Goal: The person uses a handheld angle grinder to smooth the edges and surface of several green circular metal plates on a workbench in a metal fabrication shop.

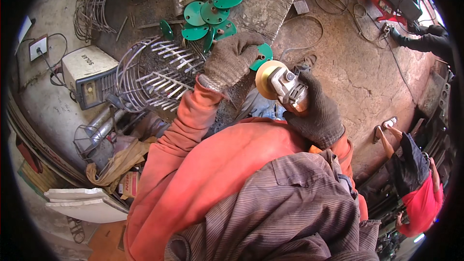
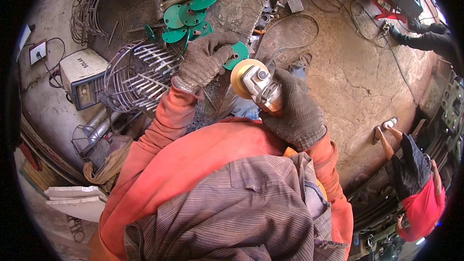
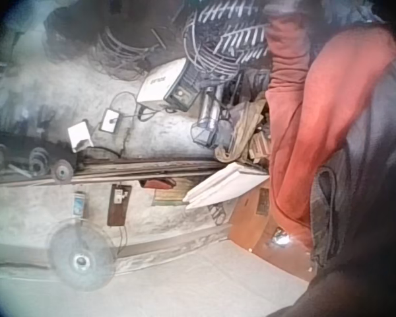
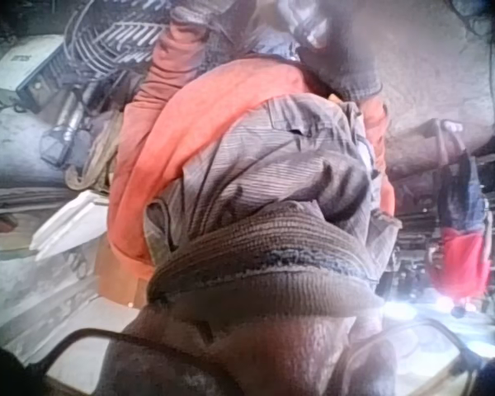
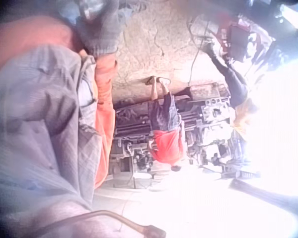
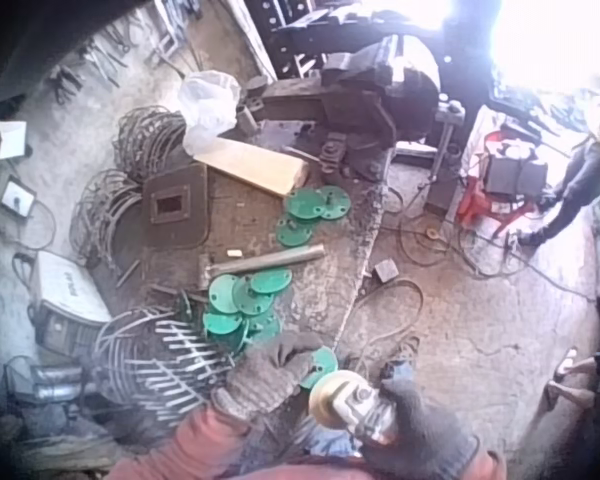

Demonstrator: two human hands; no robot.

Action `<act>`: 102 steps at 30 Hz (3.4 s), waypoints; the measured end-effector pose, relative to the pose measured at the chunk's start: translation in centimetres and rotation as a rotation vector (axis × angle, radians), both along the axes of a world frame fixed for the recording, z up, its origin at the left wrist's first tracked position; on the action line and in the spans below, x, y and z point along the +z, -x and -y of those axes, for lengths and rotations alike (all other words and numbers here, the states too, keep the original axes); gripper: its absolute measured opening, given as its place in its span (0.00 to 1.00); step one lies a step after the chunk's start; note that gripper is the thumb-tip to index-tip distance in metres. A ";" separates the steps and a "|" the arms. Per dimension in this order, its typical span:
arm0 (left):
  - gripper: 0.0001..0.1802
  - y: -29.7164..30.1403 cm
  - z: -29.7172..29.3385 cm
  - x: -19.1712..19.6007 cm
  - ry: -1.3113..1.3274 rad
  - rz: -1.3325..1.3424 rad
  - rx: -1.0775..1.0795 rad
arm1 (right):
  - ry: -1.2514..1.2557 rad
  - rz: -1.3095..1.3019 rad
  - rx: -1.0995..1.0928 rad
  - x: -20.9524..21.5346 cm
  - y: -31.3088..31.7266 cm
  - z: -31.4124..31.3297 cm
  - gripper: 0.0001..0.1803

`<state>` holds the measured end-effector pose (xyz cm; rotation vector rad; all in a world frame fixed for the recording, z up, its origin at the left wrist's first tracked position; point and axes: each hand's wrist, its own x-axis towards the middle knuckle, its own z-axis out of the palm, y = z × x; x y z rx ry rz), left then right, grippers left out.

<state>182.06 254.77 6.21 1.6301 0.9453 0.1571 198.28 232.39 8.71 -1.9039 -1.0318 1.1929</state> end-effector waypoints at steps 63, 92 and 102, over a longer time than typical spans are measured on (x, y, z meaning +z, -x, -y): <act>0.15 -1.2 -0.7 2.2 0.242 -0.133 0.043 | -0.021 0.079 -0.094 0.2 -0.1 0.1 0.48; 0.12 -0.7 -1.1 0.4 0.015 -0.246 0.032 | -0.175 0.045 -0.042 -0.4 -0.1 2.0 0.50; 0.12 -1.0 -0.7 1.3 0.173 -0.240 0.039 | -0.115 -0.016 -0.020 -0.3 0.4 1.4 0.50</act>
